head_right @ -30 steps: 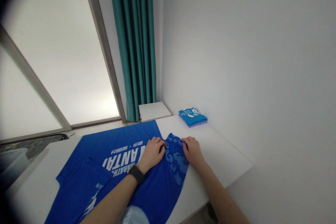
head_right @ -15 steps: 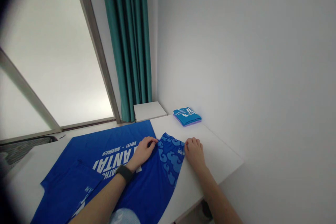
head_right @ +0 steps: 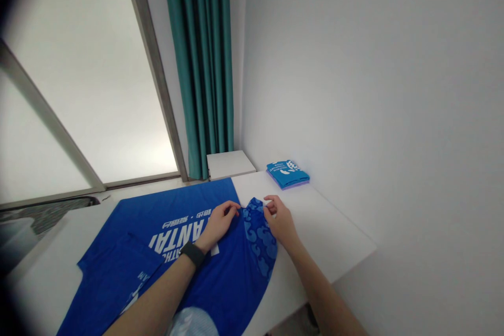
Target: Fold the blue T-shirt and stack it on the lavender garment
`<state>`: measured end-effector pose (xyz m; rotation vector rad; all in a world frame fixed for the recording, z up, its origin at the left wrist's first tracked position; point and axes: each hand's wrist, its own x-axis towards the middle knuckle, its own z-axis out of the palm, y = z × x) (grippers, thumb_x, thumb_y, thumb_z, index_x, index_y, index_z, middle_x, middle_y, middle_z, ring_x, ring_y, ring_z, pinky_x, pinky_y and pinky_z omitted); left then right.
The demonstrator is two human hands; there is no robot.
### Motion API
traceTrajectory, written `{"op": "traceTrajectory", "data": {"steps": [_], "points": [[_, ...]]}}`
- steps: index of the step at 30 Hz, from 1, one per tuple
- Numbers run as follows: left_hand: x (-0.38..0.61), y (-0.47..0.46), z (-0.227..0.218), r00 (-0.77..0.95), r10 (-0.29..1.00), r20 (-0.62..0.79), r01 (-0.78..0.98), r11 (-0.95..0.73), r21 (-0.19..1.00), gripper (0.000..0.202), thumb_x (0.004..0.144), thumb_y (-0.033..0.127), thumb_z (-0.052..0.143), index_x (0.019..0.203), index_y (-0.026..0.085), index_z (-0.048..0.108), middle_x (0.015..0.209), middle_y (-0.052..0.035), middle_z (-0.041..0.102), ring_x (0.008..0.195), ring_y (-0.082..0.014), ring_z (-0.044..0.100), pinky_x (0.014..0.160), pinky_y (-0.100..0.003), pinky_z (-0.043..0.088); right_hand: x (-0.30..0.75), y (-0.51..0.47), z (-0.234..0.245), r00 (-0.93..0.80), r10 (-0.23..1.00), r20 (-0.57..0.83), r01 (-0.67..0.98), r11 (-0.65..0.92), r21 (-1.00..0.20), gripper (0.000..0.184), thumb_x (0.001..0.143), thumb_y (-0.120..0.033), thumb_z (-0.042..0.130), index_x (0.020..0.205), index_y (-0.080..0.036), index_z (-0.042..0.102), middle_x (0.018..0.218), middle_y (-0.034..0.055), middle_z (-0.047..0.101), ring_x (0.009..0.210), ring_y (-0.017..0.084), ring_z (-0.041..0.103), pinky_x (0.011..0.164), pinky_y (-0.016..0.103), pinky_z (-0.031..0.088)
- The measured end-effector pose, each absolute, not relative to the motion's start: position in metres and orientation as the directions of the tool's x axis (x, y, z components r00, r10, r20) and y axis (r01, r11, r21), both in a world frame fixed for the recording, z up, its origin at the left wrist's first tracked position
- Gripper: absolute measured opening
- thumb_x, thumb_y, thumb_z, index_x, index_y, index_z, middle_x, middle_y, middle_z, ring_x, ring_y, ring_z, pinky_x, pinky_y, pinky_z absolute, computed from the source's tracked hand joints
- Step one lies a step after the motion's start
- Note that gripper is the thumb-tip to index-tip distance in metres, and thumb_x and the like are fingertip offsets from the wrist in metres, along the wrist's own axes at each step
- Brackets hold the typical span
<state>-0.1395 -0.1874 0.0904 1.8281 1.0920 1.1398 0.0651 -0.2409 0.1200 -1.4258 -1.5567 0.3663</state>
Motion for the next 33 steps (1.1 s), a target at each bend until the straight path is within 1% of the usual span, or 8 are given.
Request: {"op": "traceTrajectory", "data": {"steps": [5,10,14,17,20,23,28,33], "points": [[-0.139,-0.189,0.090,0.321,0.893,0.316,0.218,-0.394,0.893,0.025,0.089,0.029,0.046,0.089,0.016,0.067,0.066,-0.0003,0.067,0.063,-0.0153,0.061,0.065,-0.025,0.045,0.034,-0.230,0.127,0.062,0.910,0.410,0.492,0.330,-0.806,0.027,0.077,-0.031,0.057,0.103,-0.022,0.055,0.072,-0.0026,0.060,0.061,0.014,0.058,0.059,0.026,0.046],[-0.141,-0.192,0.093,0.416,0.851,0.321,0.120,-0.401,0.908,0.024,0.086,0.029,0.049,0.096,0.016,0.067,0.067,-0.0001,0.066,0.063,-0.0149,0.059,0.066,-0.025,0.044,0.021,-0.225,0.117,0.002,0.939,0.345,0.348,0.323,-0.880,0.027,0.076,-0.029,0.058,0.102,-0.021,0.055,0.070,-0.0031,0.062,0.063,0.015,0.062,0.062,0.028,0.047],[-0.141,-0.194,0.096,0.372,0.866,0.335,0.141,-0.409,0.901,0.029,0.090,0.032,0.044,0.096,0.016,0.067,0.072,-0.0009,0.065,0.067,-0.0156,0.059,0.066,-0.025,0.043,0.022,-0.226,0.107,0.001,0.951,0.308,0.266,0.297,-0.917,0.023,0.085,-0.031,0.048,0.104,-0.021,0.055,0.077,0.0002,0.067,0.065,0.016,0.066,0.065,0.030,0.050],[-0.141,-0.197,0.098,0.378,0.857,0.351,0.205,-0.447,0.871,0.031,0.091,0.039,0.046,0.090,0.017,0.068,0.070,0.0001,0.063,0.064,-0.0148,0.056,0.063,-0.024,0.041,0.032,-0.222,0.103,0.046,0.940,0.339,0.306,0.310,-0.900,0.022,0.088,-0.030,0.044,0.104,-0.021,0.056,0.078,0.0012,0.067,0.067,0.016,0.066,0.066,0.031,0.051],[-0.141,-0.198,0.098,0.412,0.838,0.358,0.306,-0.497,0.812,0.025,0.087,0.036,0.054,0.082,0.017,0.069,0.065,0.0014,0.061,0.061,-0.0134,0.053,0.062,-0.023,0.038,0.050,-0.209,0.099,0.064,0.918,0.392,0.487,0.314,-0.815,0.025,0.090,-0.025,0.038,0.105,-0.020,0.057,0.079,0.0022,0.066,0.071,0.017,0.065,0.070,0.031,0.051],[-0.141,-0.197,0.096,0.420,0.828,0.371,0.356,-0.527,0.772,0.018,0.084,0.028,0.054,0.082,0.018,0.070,0.066,0.0014,0.061,0.061,-0.0130,0.053,0.062,-0.023,0.037,0.069,-0.191,0.095,-0.052,0.904,0.423,0.713,0.331,-0.618,0.033,0.086,-0.014,0.034,0.106,-0.019,0.060,0.090,0.0052,0.066,0.084,0.019,0.063,0.079,0.034,0.049],[-0.140,-0.196,0.095,0.417,0.828,0.375,0.384,-0.535,0.753,0.019,0.084,0.023,0.051,0.085,0.018,0.070,0.066,0.0016,0.061,0.061,-0.0135,0.054,0.063,-0.024,0.037,0.080,-0.171,0.095,-0.178,0.905,0.387,0.795,0.364,-0.485,0.053,0.067,0.001,0.039,0.107,-0.022,0.066,0.105,0.0069,0.063,0.106,0.022,0.053,0.095,0.037,0.038],[-0.140,-0.197,0.097,0.432,0.823,0.369,0.398,-0.541,0.741,0.020,0.083,0.021,0.050,0.086,0.019,0.070,0.072,0.0003,0.065,0.066,-0.0151,0.057,0.068,-0.025,0.040,0.073,-0.165,0.095,-0.244,0.921,0.305,0.871,0.347,-0.349,0.056,0.068,0.003,0.038,0.106,-0.026,0.067,0.112,0.0058,0.062,0.110,0.024,0.050,0.094,0.039,0.035]]}}
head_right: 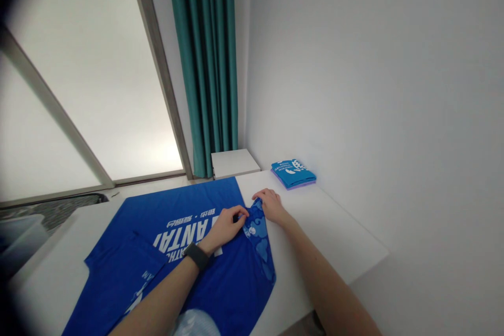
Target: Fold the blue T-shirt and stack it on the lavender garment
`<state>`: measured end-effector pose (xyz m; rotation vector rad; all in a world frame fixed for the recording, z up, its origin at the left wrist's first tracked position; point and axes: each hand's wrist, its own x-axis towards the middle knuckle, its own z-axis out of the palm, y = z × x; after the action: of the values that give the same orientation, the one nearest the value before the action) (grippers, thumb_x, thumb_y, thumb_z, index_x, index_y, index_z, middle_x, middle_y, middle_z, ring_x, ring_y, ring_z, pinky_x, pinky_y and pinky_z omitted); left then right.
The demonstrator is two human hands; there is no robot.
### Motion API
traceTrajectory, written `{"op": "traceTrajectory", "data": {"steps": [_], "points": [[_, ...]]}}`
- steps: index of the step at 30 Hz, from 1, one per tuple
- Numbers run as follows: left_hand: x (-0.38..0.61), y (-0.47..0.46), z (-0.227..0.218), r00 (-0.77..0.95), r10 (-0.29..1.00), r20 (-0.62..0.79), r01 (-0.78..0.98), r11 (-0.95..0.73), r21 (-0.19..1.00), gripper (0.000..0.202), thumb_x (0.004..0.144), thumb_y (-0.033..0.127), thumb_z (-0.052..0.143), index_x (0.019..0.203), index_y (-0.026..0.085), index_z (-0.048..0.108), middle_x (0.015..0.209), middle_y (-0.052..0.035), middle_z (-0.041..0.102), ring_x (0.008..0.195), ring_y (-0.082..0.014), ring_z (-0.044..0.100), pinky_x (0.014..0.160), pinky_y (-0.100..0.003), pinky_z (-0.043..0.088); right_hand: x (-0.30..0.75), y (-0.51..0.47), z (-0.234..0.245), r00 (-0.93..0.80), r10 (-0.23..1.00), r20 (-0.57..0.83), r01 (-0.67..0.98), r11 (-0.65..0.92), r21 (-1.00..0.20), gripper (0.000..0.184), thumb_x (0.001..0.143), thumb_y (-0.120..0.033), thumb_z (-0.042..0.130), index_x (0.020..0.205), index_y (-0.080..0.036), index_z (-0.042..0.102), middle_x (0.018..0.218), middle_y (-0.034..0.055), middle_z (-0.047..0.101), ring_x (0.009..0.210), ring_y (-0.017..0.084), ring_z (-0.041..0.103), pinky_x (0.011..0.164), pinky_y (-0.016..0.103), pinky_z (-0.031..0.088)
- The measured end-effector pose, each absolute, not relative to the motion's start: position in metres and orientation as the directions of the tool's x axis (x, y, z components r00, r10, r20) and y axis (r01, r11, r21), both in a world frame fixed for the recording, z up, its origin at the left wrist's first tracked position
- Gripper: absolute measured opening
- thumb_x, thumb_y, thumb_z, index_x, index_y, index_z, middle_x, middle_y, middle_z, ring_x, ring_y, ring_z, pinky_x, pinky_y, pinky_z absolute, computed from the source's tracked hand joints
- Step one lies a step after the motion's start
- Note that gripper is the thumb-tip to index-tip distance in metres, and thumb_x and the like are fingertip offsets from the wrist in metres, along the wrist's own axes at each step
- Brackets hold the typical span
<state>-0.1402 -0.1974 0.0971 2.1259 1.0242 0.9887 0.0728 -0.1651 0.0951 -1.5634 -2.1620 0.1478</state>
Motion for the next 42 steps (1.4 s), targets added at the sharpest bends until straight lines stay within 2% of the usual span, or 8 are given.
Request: {"op": "traceTrajectory", "data": {"steps": [5,11,19,25,29,33,37,42], "points": [[-0.139,-0.200,0.097,0.424,0.823,0.378,0.424,-0.548,0.721,0.019,0.083,0.021,0.051,0.086,0.020,0.070,0.078,-0.0012,0.069,0.072,-0.0168,0.059,0.076,-0.028,0.040,0.073,-0.162,0.090,-0.264,0.907,0.330,0.855,0.378,-0.356,0.045,0.068,0.002,0.040,0.094,-0.024,0.066,0.108,0.0053,0.062,0.108,0.022,0.050,0.094,0.035,0.036],[-0.135,-0.198,0.106,0.482,0.815,0.321,0.361,-0.519,0.774,0.022,0.083,0.021,0.051,0.090,0.019,0.072,0.073,-0.0004,0.066,0.066,-0.0154,0.057,0.064,-0.024,0.040,0.076,-0.157,0.084,-0.246,0.902,0.354,0.837,0.382,-0.392,0.032,0.066,-0.002,0.044,0.084,-0.021,0.063,0.102,0.0069,0.062,0.103,0.022,0.052,0.093,0.035,0.037],[-0.147,-0.209,0.130,0.524,0.797,0.299,0.399,-0.540,0.741,0.022,0.081,0.017,0.051,0.087,0.019,0.072,0.068,0.0003,0.064,0.062,-0.0143,0.054,0.059,-0.023,0.037,0.075,-0.161,0.104,-0.263,0.896,0.358,0.778,0.417,-0.471,0.018,0.070,-0.008,0.050,0.076,-0.021,0.060,0.098,0.0065,0.063,0.101,0.023,0.056,0.095,0.038,0.040],[-0.175,-0.226,0.142,0.537,0.809,0.240,0.452,-0.516,0.727,0.021,0.082,0.016,0.049,0.088,0.020,0.070,0.071,0.0002,0.065,0.065,-0.0153,0.057,0.061,-0.023,0.038,0.051,-0.163,0.128,-0.378,0.868,0.321,0.716,0.494,-0.492,0.017,0.070,-0.010,0.055,0.081,-0.021,0.062,0.099,0.0046,0.066,0.098,0.021,0.059,0.092,0.034,0.042],[-0.199,-0.236,0.141,0.510,0.837,0.198,0.511,-0.480,0.713,0.021,0.082,0.015,0.050,0.093,0.021,0.066,0.069,0.0015,0.062,0.063,-0.0152,0.057,0.059,-0.023,0.036,0.020,-0.156,0.132,-0.420,0.863,0.281,0.719,0.505,-0.478,0.015,0.072,-0.014,0.060,0.083,-0.023,0.065,0.085,-0.0003,0.069,0.083,0.019,0.062,0.081,0.031,0.044],[-0.221,-0.243,0.132,0.496,0.860,0.122,0.593,-0.438,0.676,0.022,0.083,0.014,0.050,0.100,0.023,0.061,0.068,0.0026,0.061,0.062,-0.0160,0.058,0.059,-0.024,0.035,-0.008,-0.150,0.124,-0.441,0.858,0.264,0.743,0.514,-0.429,0.010,0.074,-0.016,0.064,0.080,-0.025,0.066,0.077,-0.0026,0.068,0.078,0.019,0.061,0.083,0.032,0.040],[-0.231,-0.248,0.121,0.479,0.873,0.092,0.684,-0.437,0.584,0.020,0.084,0.014,0.050,0.099,0.024,0.059,0.071,0.0018,0.063,0.067,-0.0185,0.060,0.069,-0.027,0.036,-0.023,-0.149,0.110,-0.424,0.867,0.263,0.776,0.497,-0.389,0.012,0.077,-0.016,0.064,0.084,-0.025,0.066,0.082,-0.0013,0.069,0.085,0.019,0.062,0.087,0.034,0.037],[-0.243,-0.247,0.118,0.450,0.891,0.065,0.655,-0.379,0.654,0.026,0.080,0.013,0.052,0.103,0.024,0.057,0.073,0.0016,0.065,0.068,-0.0186,0.062,0.064,-0.026,0.037,-0.026,-0.154,0.098,-0.386,0.876,0.290,0.799,0.474,-0.369,0.020,0.081,-0.018,0.061,0.099,-0.025,0.066,0.100,0.0036,0.071,0.097,0.022,0.060,0.092,0.039,0.034]]}}
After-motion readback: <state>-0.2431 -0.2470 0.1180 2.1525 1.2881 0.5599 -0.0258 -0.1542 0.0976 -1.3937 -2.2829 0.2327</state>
